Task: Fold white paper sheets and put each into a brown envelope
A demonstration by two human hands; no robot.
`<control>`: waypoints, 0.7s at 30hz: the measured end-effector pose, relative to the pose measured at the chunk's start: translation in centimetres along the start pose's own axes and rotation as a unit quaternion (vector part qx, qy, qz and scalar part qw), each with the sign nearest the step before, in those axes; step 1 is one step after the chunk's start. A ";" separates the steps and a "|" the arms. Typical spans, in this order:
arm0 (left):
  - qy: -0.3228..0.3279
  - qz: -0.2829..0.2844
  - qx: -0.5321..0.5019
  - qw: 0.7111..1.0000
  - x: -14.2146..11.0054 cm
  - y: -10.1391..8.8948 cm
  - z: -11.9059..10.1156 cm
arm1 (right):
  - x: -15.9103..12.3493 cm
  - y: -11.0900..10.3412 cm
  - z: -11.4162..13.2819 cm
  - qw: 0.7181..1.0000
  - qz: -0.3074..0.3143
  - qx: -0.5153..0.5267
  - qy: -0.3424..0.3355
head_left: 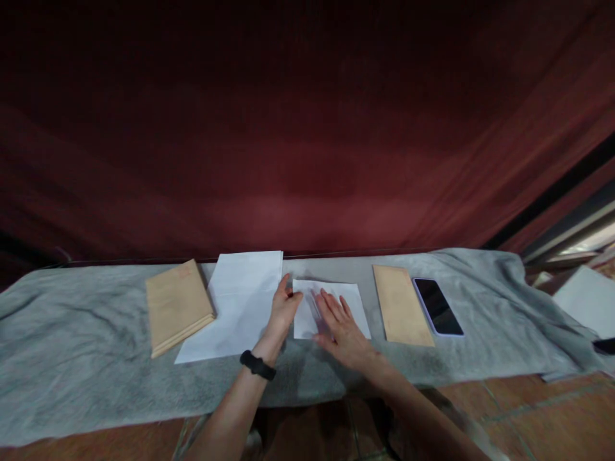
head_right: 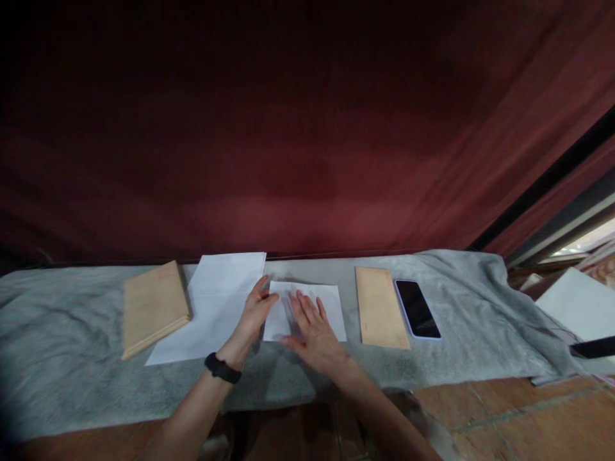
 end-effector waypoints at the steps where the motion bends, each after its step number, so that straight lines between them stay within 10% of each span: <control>1: -0.010 -0.003 -0.035 0.999 -0.2 0.0 -0.3 | -0.1 -0.4 0.8 1.000 0.004 0.009 -0.020; 7: -0.106 0.061 -0.244 0.962 -1.1 1.5 -1.2 | 0.5 -3.0 -1.1 0.955 -0.085 0.255 0.125; 11: -0.168 0.044 -0.215 0.961 -2.1 2.3 0.2 | 0.6 -4.6 -4.9 0.765 -0.233 0.497 0.338; 14: -0.179 0.092 -0.223 0.954 -3.1 3.4 1.2 | 0.7 -4.3 -5.5 0.646 -0.270 0.612 0.366; 17: -0.159 0.151 -0.248 0.944 -3.6 4.2 1.3 | 0.8 -3.3 -5.4 0.616 -0.242 0.656 0.362; 21: -0.087 0.137 -0.212 0.964 -2.4 3.1 1.2 | 0.0 -2.5 -6.7 0.650 -0.211 0.633 0.364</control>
Point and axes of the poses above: each hand's wrist, its own x-axis towards the middle knuckle, its own y-axis out of the palm, z = x × y, the point moved 4 cm from there along x, towards the middle knuckle, and after that the axes turned 9 degrees about -x, right-handed, at the moved point
